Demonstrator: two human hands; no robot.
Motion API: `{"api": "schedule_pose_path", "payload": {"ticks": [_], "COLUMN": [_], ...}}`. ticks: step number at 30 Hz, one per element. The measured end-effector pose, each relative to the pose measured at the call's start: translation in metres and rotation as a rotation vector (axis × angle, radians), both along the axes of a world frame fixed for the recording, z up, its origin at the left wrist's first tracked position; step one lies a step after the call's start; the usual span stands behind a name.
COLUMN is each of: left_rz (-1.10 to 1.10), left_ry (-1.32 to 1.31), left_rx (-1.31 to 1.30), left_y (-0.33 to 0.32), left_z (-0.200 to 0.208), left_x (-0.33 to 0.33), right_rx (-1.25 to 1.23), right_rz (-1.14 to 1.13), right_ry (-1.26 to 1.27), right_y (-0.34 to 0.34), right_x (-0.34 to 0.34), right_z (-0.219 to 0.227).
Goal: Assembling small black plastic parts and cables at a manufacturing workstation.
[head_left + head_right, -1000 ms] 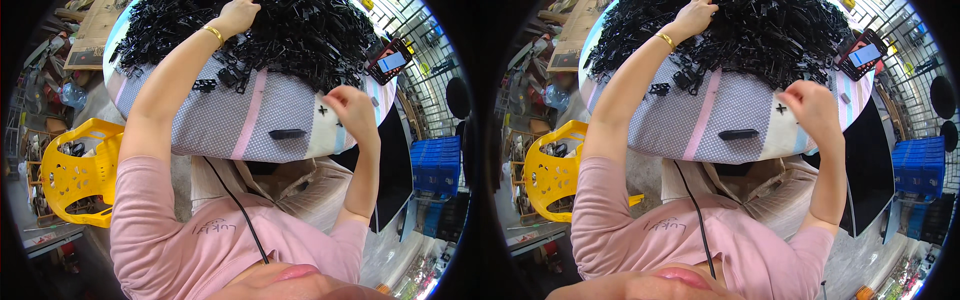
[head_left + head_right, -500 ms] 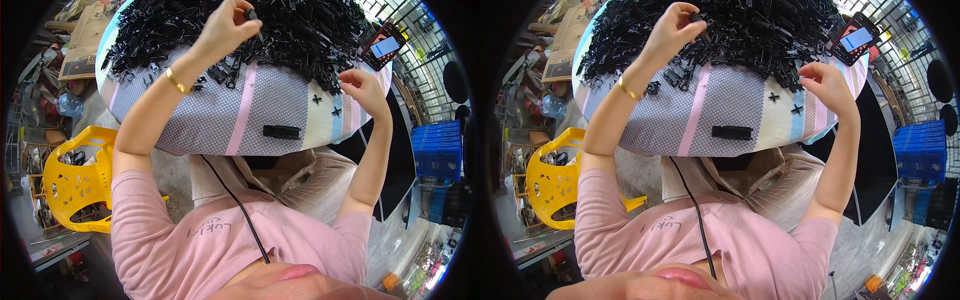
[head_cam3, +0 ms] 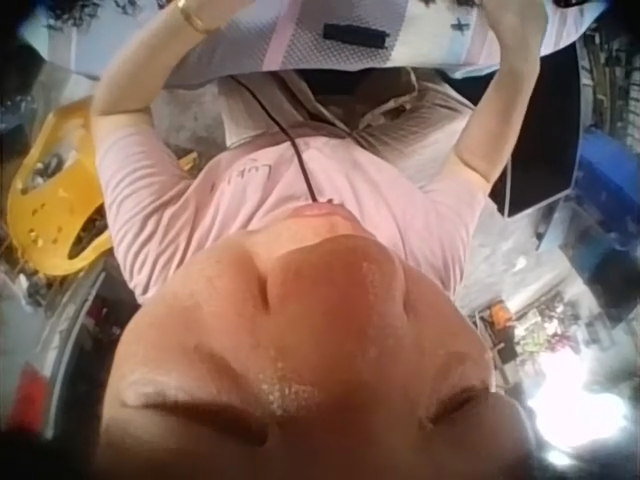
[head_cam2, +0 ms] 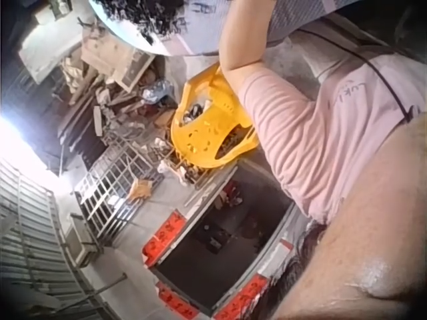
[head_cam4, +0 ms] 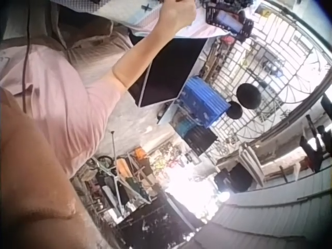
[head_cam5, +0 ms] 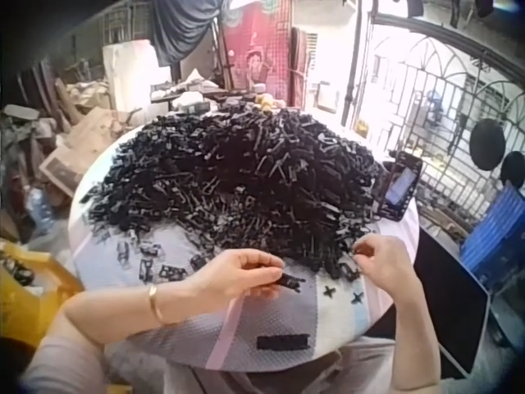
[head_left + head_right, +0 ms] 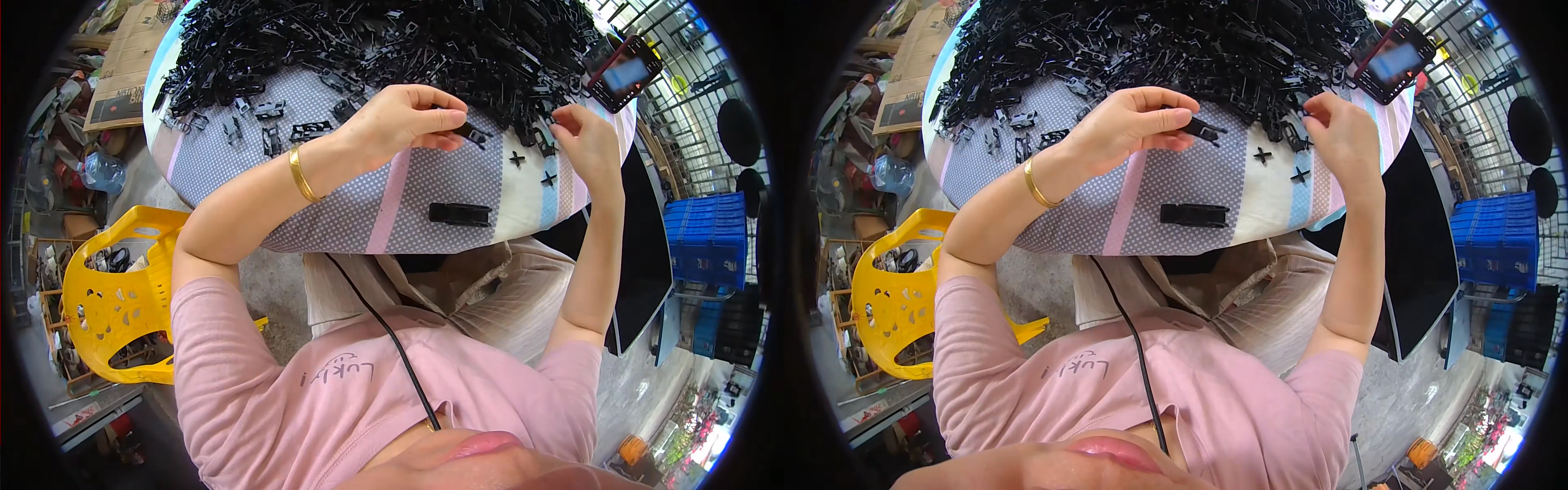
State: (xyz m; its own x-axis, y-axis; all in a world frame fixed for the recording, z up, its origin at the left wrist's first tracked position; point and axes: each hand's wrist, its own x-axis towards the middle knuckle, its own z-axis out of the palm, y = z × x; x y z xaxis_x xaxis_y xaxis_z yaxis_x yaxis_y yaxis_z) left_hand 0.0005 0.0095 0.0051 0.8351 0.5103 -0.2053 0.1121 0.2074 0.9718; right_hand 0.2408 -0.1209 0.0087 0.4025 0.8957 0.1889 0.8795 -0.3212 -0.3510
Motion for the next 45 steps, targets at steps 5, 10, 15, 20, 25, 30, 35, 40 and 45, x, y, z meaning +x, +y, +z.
{"api": "schedule_pose_path", "payload": {"ticks": [5, 10, 15, 20, 25, 30, 35, 40, 45], "left_rz": [0.045, 0.012, 0.048, 0.059, 0.023, 0.011, -0.022, -0.003, -0.076], "left_ry": [-0.093, -0.136, -0.111, -0.123, -0.119, -0.17, -0.222, -0.302, -0.008], "left_rx": [-0.231, -0.254, -0.225, -0.25, -0.281, -0.291, -0.304, -0.297, -0.228], "left_y": [0.0, -0.008, -0.014, -0.015, -0.017, -0.011, -0.006, -0.005, -0.012], "left_z": [-0.001, -0.003, 0.001, 0.002, 0.0, -0.009, -0.008, -0.003, -0.007], "left_x": [0.001, 0.0, 0.001, -0.002, -0.002, -0.002, -0.003, -0.004, 0.001], "right_rx": [0.45, 0.475, 0.486, 0.491, 0.469, 0.508, 0.61, 0.582, 0.663], "right_rz": [0.146, 0.501, 0.536, 0.552, 0.545, 0.559, 0.616, 0.595, 0.319], "right_ry": [0.192, 0.01, -0.126, -0.271, -0.254, -0.309, -0.325, -0.281, 0.196], "right_y": [-0.003, -0.003, -0.002, -0.002, 0.0, 0.003, 0.011, 0.01, 0.034], "right_x": [-0.028, -0.085, -0.093, -0.096, -0.099, -0.106, -0.099, -0.096, -0.058], "right_z": [0.015, 0.02, 0.016, 0.018, 0.01, 0.005, -0.006, 0.001, 0.0]}}
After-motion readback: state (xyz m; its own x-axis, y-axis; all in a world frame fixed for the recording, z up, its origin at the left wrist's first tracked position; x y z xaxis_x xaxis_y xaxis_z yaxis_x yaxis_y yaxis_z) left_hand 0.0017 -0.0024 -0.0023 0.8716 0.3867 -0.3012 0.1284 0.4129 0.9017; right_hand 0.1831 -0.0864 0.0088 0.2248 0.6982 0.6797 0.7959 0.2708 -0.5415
